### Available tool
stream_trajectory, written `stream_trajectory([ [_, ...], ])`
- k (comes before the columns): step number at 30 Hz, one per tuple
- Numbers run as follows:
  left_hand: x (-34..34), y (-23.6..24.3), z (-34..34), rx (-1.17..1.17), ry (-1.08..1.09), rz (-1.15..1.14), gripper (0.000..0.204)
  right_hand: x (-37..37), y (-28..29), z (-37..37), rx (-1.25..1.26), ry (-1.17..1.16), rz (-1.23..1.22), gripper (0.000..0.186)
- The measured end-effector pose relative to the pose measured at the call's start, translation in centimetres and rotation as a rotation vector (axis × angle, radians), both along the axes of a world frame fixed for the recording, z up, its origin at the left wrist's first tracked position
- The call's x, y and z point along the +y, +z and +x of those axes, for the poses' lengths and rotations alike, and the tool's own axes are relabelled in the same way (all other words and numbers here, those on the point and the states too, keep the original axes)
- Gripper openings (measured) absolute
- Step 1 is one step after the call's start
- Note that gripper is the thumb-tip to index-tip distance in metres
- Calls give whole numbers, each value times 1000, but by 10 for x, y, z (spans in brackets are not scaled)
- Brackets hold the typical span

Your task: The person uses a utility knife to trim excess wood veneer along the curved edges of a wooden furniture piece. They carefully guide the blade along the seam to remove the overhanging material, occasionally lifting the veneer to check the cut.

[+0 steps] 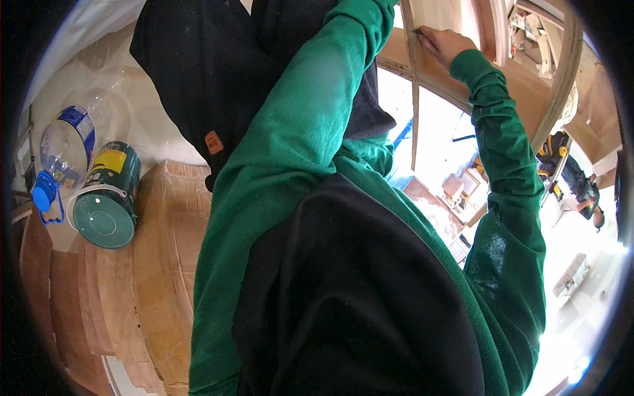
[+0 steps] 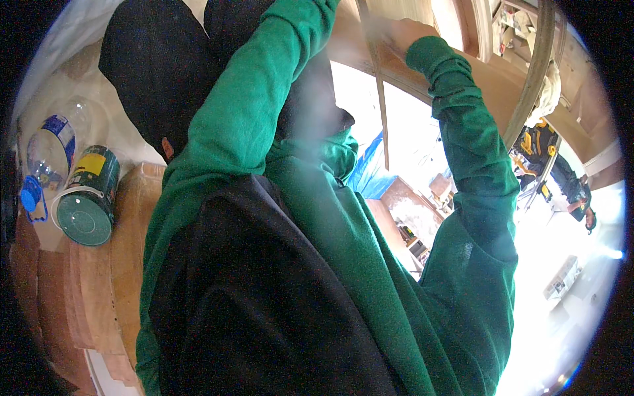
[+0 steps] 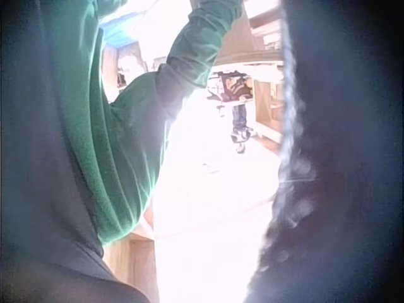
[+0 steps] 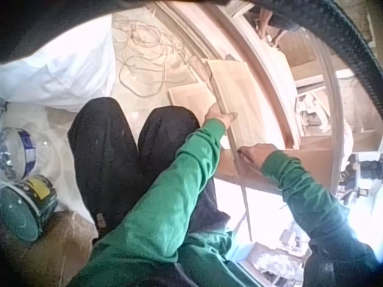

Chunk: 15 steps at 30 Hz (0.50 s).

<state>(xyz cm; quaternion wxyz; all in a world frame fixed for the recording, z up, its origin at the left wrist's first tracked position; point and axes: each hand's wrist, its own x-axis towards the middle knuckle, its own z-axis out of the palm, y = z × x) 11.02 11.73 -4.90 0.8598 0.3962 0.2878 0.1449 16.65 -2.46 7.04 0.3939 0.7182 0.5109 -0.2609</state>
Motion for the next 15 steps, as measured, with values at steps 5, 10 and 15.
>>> stream_trajectory([
  [5, 1, 8, -4, 16, -28, -61, 40, -5, -3, 0, -68, 27, -25, 27],
  [10, 3, 5, -4, -18, -18, -60, 41, 2, -3, -7, -63, 28, 5, 29],
  [15, 4, 12, -5, 39, -49, -30, 43, -15, -20, 11, -110, -42, -53, 29],
])
